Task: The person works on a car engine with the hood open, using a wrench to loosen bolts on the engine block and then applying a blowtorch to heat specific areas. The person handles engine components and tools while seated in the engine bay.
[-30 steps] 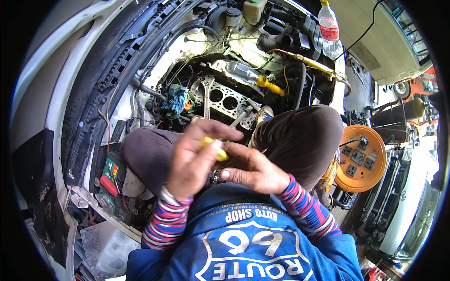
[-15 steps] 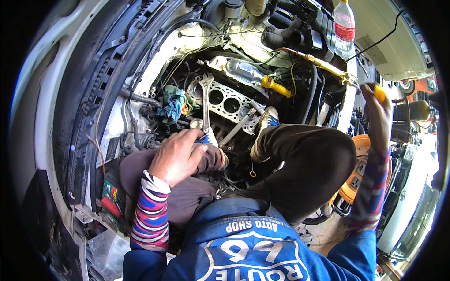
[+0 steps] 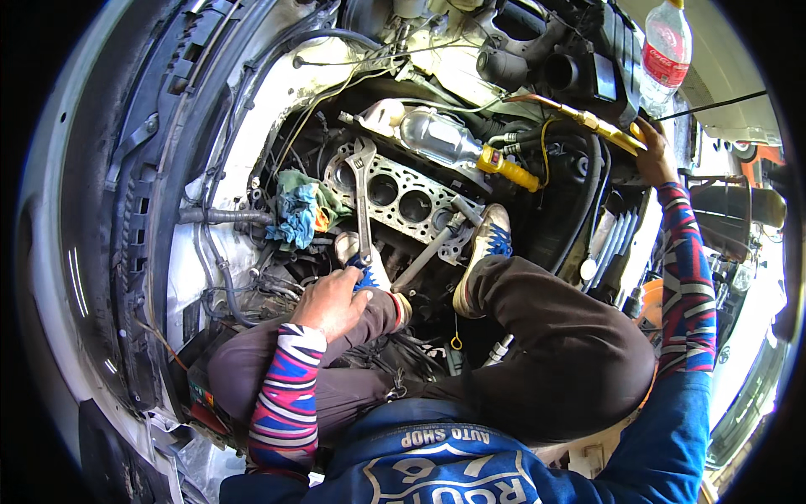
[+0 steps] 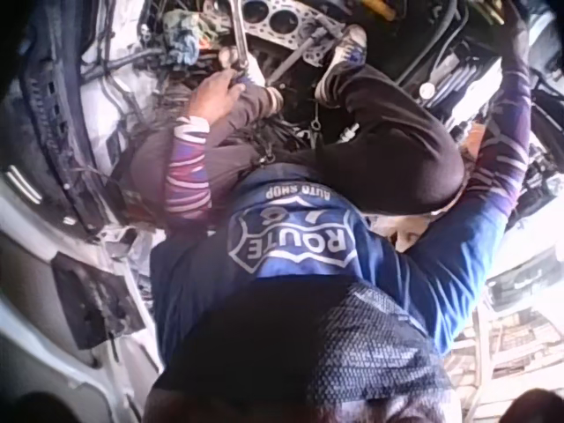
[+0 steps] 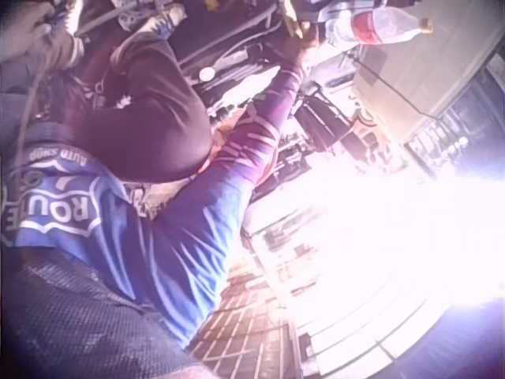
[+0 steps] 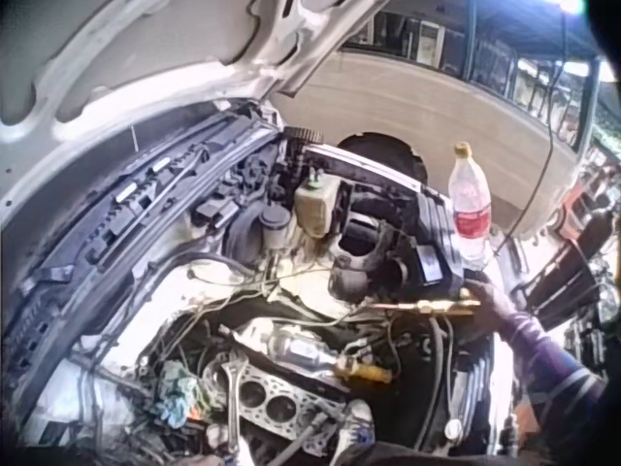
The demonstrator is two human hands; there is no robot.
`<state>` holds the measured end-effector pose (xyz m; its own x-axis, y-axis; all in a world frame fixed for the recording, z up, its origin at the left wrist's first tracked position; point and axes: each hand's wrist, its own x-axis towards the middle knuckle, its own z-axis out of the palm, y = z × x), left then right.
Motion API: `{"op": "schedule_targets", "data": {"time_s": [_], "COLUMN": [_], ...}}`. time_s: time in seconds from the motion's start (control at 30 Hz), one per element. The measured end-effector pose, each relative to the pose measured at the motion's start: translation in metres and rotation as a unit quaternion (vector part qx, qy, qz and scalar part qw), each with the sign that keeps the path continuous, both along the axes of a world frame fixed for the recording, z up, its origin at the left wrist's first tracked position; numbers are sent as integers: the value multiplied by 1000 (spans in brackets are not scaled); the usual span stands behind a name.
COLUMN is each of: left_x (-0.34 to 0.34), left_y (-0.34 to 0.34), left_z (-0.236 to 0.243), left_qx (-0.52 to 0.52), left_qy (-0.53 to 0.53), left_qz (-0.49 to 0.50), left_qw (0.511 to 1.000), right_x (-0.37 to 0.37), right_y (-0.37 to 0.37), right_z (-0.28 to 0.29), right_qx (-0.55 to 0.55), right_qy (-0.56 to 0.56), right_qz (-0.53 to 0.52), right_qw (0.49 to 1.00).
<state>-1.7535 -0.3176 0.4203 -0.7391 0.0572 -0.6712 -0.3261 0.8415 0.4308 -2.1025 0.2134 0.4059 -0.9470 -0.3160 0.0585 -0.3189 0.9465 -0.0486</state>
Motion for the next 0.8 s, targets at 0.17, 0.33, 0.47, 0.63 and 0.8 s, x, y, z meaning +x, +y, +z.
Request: {"op": "schedule_targets", "data": {"time_s": [0.17, 0.33, 0.47, 0.63, 0.8], "left_x": [-7, -6, -7, -8, -13], "left_y": [5, 6, 7, 14, 24], "left_z": [3, 8, 10, 14, 26], "left_qx": [19, 0, 18, 50, 83], "left_qy": [26, 28, 75, 106, 145], "left_qz": [17, 2, 4, -7, -32], "left_qw": [999, 1000, 997, 993, 985], "right_x": [-11, -9, 21, 59, 83], "right_y": [0, -12, -14, -18, -64], "right_z": [9, 16, 49, 112, 201], "right_qx": [65, 139, 19, -142, -114], "right_qy": [-154, -102, -173, -150, 29], "right_qz": [28, 124, 46, -6, 18], "right_qw": [985, 977, 984, 978, 993]}}
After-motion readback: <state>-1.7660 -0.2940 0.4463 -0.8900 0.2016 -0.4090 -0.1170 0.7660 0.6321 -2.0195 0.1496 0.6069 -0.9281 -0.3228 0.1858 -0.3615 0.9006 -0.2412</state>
